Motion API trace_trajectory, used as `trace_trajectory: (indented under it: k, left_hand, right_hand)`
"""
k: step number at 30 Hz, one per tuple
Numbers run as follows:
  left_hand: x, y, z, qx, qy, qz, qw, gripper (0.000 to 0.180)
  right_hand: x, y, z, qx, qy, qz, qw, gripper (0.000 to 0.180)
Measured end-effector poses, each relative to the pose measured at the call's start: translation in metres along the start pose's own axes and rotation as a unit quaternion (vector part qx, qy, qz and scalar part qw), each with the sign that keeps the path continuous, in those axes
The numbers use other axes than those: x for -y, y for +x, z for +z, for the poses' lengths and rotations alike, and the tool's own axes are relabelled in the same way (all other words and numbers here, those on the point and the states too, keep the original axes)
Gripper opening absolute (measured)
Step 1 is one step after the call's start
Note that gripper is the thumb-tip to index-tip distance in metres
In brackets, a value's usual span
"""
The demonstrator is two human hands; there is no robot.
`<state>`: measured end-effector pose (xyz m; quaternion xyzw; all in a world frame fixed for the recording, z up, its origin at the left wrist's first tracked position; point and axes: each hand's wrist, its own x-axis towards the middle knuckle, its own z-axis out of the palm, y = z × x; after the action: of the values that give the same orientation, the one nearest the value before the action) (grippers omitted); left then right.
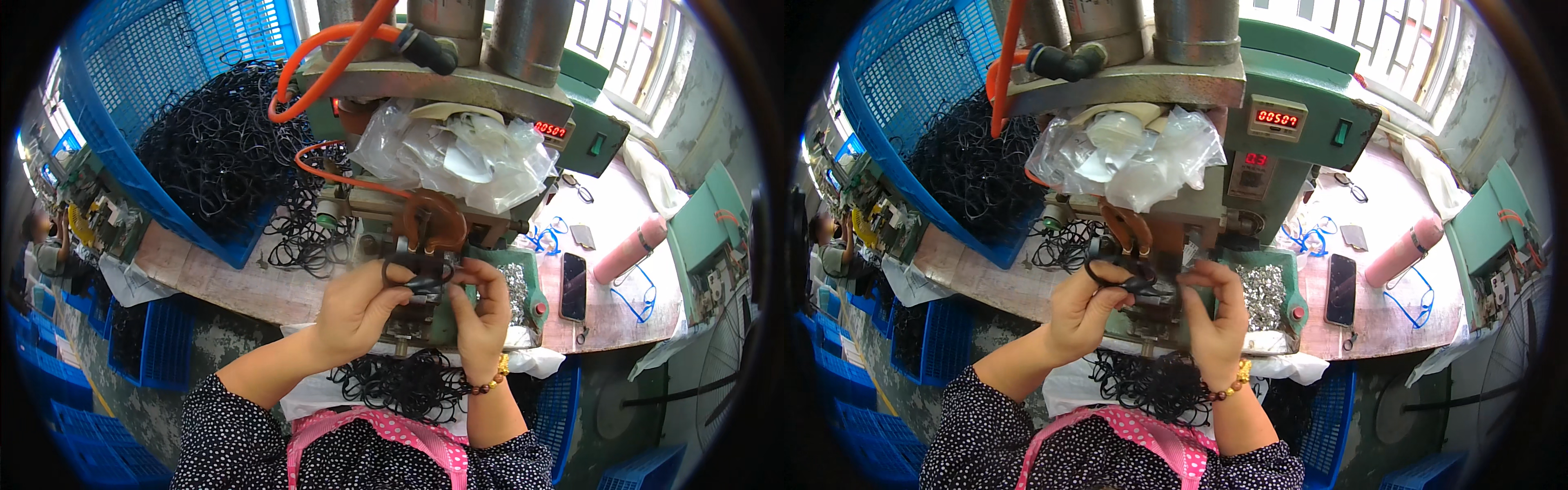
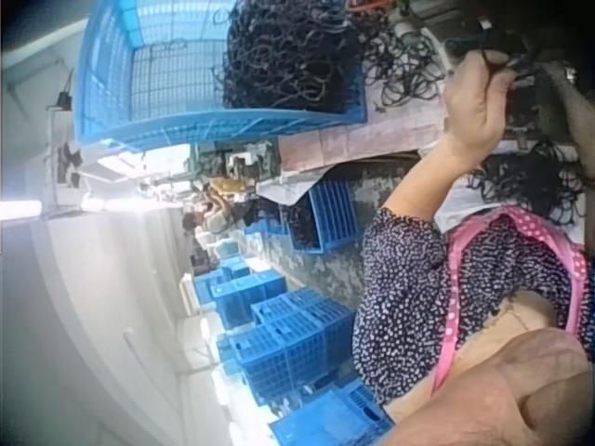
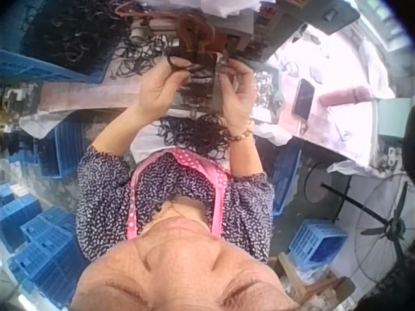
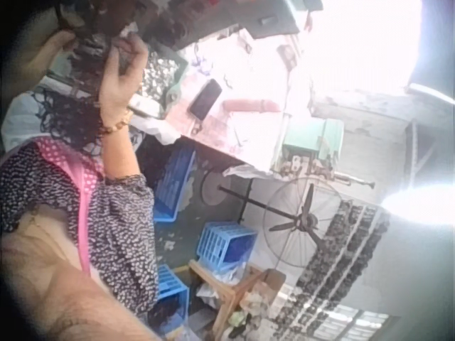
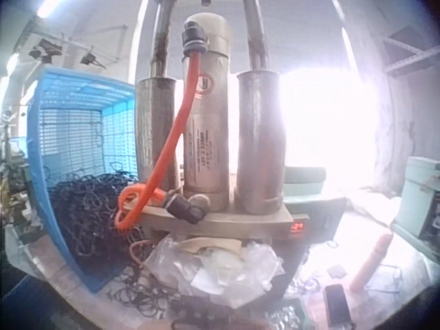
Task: The person repeatedly picks black wires and small metal connectors, places them into a press machine, and removes the assembled units. The process is continuous and repetitive, with the person handling wires and connectors one at a time.
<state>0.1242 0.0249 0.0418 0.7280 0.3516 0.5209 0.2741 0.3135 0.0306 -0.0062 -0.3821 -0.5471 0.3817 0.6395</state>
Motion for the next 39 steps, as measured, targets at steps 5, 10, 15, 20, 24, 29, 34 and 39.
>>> trace_trajectory:
  k: [5, 10, 15, 20, 24, 29, 34, 39]
  left_hand:
    - [0.006, 0.013, 0.0, 0.022, 0.131, 0.139, 0.981, 0.015]
    - [0.011, 0.013, 0.002, 0.008, 0.118, 0.192, 0.974, 0.02]
    - [0.01, 0.01, 0.003, 0.003, 0.135, 0.191, 0.972, 0.021]
    - [0.006, 0.009, 0.005, -0.013, 0.157, 0.198, 0.967, 0.022]
    - [0.005, 0.005, 0.005, -0.021, 0.138, 0.149, 0.979, 0.025]
    - [0.027, -0.02, -0.015, -0.106, 0.186, 0.132, 0.968, 0.021]
    - [0.08, -0.044, -0.071, -0.158, 0.218, -0.027, 0.963, 0.016]
    - [0.11, -0.047, -0.111, -0.214, 0.304, -0.013, 0.928, 0.015]
  right_hand:
    - [-0.01, -0.003, -0.04, -0.097, -0.079, -0.071, 0.99, 0.03]
    - [-0.043, -0.006, -0.086, -0.219, -0.184, -0.025, 0.958, 0.026]
    - [-0.057, -0.019, -0.097, -0.057, -0.415, -0.074, 0.905, 0.027]
    - [-0.057, -0.014, -0.081, 0.024, -0.516, -0.072, 0.853, 0.012]
    - [-0.061, -0.008, -0.074, -0.007, -0.486, -0.114, 0.866, 0.007]
    - [-0.069, -0.019, -0.075, -0.082, -0.387, -0.068, 0.916, 0.007]
    - [-0.076, -0.027, -0.077, -0.13, -0.305, -0.042, 0.943, 0.009]
    - [-0.075, -0.029, -0.077, -0.133, -0.311, -0.072, 0.938, 0.008]
